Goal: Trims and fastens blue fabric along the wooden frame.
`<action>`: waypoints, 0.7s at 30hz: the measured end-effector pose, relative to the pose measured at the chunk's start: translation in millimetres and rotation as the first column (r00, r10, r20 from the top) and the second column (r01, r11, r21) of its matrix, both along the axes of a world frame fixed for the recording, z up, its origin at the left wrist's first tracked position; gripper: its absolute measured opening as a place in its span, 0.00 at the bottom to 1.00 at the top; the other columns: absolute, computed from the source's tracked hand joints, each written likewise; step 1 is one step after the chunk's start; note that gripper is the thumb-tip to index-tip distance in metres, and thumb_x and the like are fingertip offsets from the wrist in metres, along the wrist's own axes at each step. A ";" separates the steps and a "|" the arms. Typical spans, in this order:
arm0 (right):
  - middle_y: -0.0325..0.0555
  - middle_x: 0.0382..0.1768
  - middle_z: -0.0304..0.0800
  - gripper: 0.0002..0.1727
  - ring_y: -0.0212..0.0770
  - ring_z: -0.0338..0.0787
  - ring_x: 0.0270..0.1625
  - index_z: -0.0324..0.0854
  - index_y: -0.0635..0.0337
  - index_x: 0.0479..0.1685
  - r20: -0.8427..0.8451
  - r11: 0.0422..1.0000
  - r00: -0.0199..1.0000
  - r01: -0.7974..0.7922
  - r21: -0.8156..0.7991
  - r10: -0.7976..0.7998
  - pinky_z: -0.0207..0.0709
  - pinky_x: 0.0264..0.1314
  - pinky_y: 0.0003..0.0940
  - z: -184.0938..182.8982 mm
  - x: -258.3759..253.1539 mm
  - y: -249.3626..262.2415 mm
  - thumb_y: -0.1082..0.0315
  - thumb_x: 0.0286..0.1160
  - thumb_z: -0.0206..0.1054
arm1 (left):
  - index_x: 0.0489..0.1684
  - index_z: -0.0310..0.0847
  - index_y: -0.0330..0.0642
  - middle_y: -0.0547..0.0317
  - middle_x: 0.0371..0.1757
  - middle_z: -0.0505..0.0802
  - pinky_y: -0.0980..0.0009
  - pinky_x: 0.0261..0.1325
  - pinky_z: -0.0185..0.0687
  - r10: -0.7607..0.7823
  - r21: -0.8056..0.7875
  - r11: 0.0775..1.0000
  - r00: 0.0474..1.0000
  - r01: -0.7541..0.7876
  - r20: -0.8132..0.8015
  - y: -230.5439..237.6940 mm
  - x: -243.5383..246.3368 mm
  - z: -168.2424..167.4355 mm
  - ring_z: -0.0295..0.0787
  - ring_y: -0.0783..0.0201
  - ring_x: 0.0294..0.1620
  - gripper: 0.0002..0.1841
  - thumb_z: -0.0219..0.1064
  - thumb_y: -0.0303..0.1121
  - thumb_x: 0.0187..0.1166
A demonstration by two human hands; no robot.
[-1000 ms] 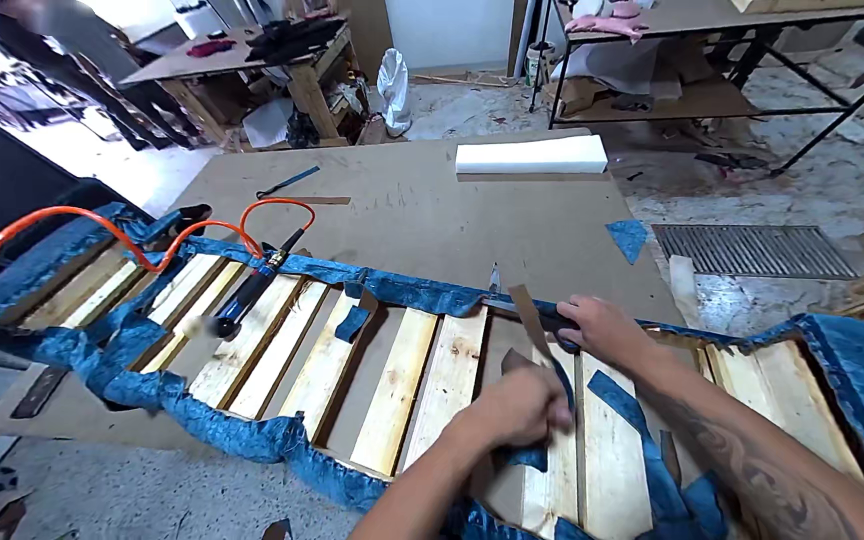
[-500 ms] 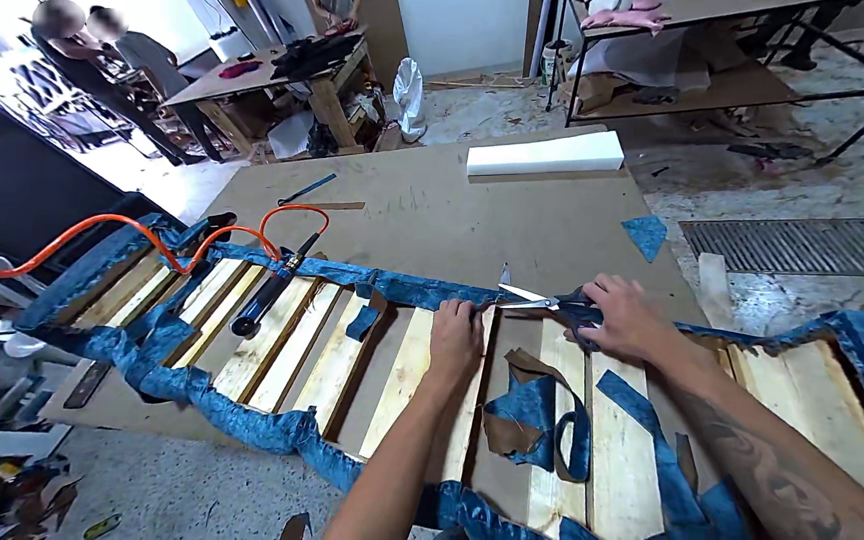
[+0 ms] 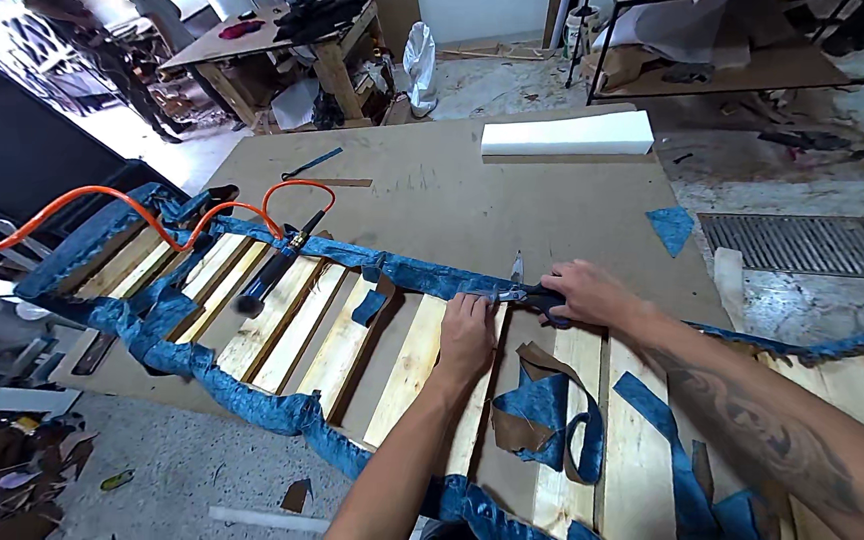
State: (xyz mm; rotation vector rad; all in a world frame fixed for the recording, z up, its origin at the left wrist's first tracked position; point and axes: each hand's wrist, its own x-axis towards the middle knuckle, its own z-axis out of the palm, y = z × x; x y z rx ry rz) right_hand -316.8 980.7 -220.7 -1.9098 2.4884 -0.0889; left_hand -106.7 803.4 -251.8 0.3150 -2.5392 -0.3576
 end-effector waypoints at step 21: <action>0.52 0.38 0.88 0.23 0.56 0.91 0.39 0.86 0.51 0.46 -0.131 0.900 0.921 0.387 0.200 -0.367 0.83 0.37 0.54 51.0 104.6 -40.0 0.42 0.64 0.74 | 0.47 0.89 0.42 0.57 0.47 0.94 0.62 0.45 0.93 -0.017 0.256 0.964 0.979 0.069 -0.201 -2.4 2.1 1.2 0.94 0.62 0.45 0.07 0.65 0.31 0.83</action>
